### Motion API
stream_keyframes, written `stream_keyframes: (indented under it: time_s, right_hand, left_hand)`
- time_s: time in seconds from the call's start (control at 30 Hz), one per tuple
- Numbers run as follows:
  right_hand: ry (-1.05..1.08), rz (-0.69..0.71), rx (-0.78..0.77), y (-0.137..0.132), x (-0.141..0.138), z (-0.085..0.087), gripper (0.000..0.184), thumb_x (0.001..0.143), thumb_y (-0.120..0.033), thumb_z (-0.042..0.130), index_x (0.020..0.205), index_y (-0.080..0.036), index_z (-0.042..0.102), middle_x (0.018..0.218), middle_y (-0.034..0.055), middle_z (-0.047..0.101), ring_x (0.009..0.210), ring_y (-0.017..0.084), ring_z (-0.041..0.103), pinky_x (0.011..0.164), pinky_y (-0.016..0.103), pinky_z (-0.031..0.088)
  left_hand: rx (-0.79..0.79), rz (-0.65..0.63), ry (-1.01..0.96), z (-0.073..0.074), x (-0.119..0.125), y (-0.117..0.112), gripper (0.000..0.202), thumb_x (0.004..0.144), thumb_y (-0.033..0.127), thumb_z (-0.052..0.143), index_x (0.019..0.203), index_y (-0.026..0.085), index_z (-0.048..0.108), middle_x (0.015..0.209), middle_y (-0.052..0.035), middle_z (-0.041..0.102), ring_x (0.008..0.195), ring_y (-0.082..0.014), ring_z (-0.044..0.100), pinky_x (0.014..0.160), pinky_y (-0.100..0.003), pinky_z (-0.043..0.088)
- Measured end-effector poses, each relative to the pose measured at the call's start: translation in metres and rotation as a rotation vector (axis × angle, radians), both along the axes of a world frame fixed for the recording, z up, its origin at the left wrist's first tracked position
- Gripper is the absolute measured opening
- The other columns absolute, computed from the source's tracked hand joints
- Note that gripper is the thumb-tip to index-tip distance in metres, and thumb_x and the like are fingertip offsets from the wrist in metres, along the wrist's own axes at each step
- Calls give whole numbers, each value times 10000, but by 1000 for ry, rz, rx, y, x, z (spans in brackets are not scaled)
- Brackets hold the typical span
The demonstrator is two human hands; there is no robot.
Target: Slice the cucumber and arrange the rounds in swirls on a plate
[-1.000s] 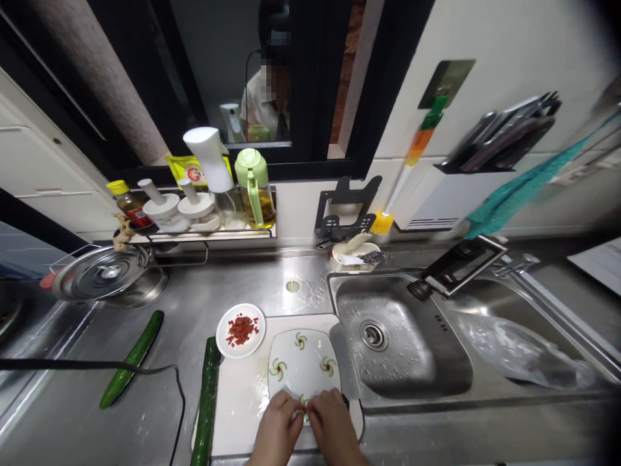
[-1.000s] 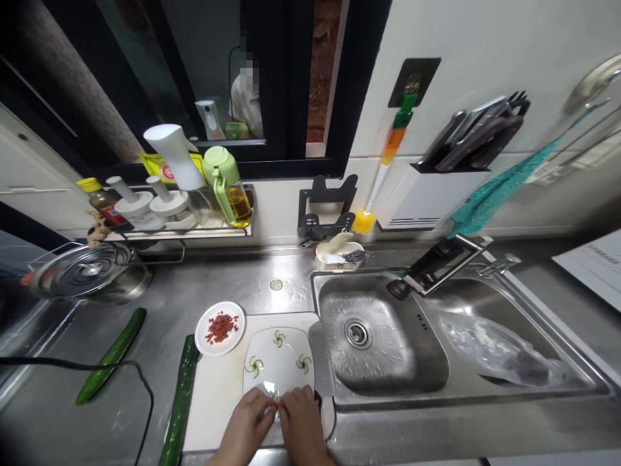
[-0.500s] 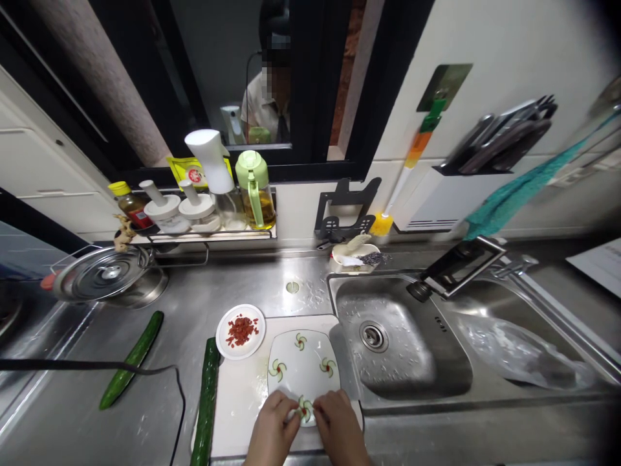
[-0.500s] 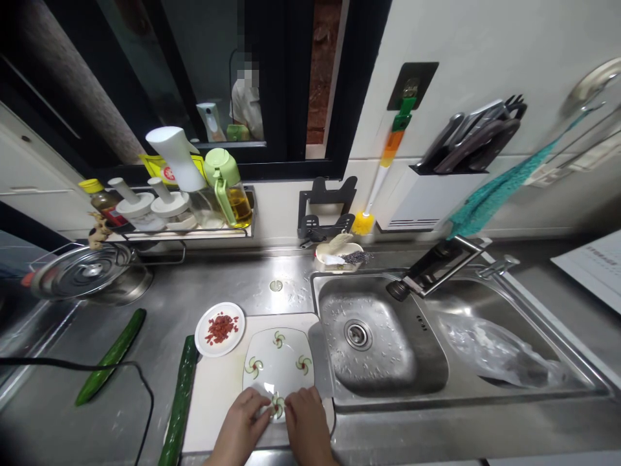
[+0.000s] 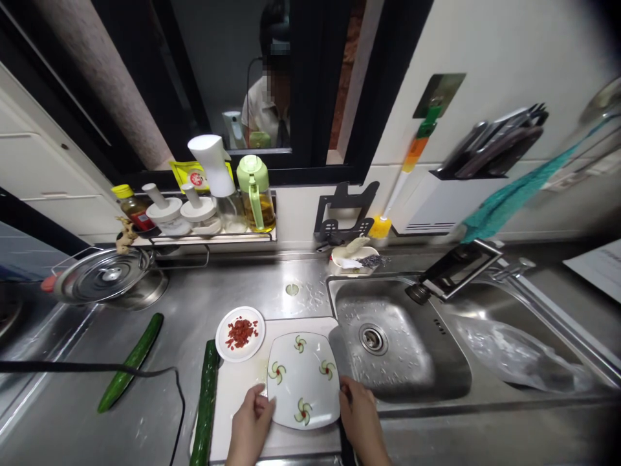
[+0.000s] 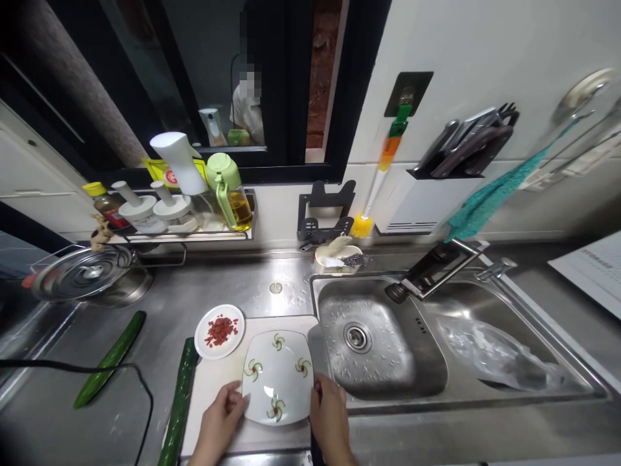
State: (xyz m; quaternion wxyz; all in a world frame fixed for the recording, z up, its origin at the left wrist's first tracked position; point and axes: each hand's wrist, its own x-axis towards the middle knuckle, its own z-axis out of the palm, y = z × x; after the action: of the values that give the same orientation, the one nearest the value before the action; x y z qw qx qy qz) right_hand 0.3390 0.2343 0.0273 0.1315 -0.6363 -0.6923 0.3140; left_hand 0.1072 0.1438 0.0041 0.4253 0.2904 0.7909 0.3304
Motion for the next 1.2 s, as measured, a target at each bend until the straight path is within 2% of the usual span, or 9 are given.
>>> stream_keyframes:
  time_s: [0.27,0.43,0.57,0.83,1.0,1.2]
  right_hand:
    - [35,-19,-68,6,-2,-15,389,788,-250,327,1034,-119,600,955,118,669,904,270,570,834,366,377]
    - [54,-40,-53,10,-2,-15,366,768,-244,342,972,-147,631,915,105,686,863,270,594,815,366,392]
    - [98,-70,-32,13,-5,-11,310,738,-261,392,883,-190,657,852,86,692,810,243,615,776,328,415]
    - [312,-126,-83,19,-13,5,311,715,-347,417,836,-189,655,805,89,688,775,238,622,719,311,448]
    - [503,-164,-180,22,-20,20,316,688,-369,448,836,-177,650,771,76,681,726,235,617,674,318,457]
    - [663,-211,-292,22,-28,32,272,651,-366,526,800,-172,646,733,55,673,730,228,603,680,316,448]
  left_hand:
    - [39,-18,-112,-3,7,6,350,680,359,581,962,154,615,691,-11,674,704,-190,632,707,-272,462]
    - [58,54,-266,-5,6,9,354,609,365,674,903,173,630,644,-3,686,675,-203,642,693,-285,476]
    - [126,100,-404,-2,9,10,357,605,374,680,888,168,612,685,-21,697,682,-200,649,689,-287,482]
    - [191,147,-458,19,0,15,378,573,397,728,847,166,609,677,-10,671,674,-181,630,669,-268,474]
    - [236,142,-615,39,-10,13,404,607,408,735,905,178,589,683,-6,677,634,-171,626,639,-266,464]
    - [219,196,-565,51,-13,7,461,581,461,741,915,186,580,698,-11,690,544,-132,584,483,-193,357]
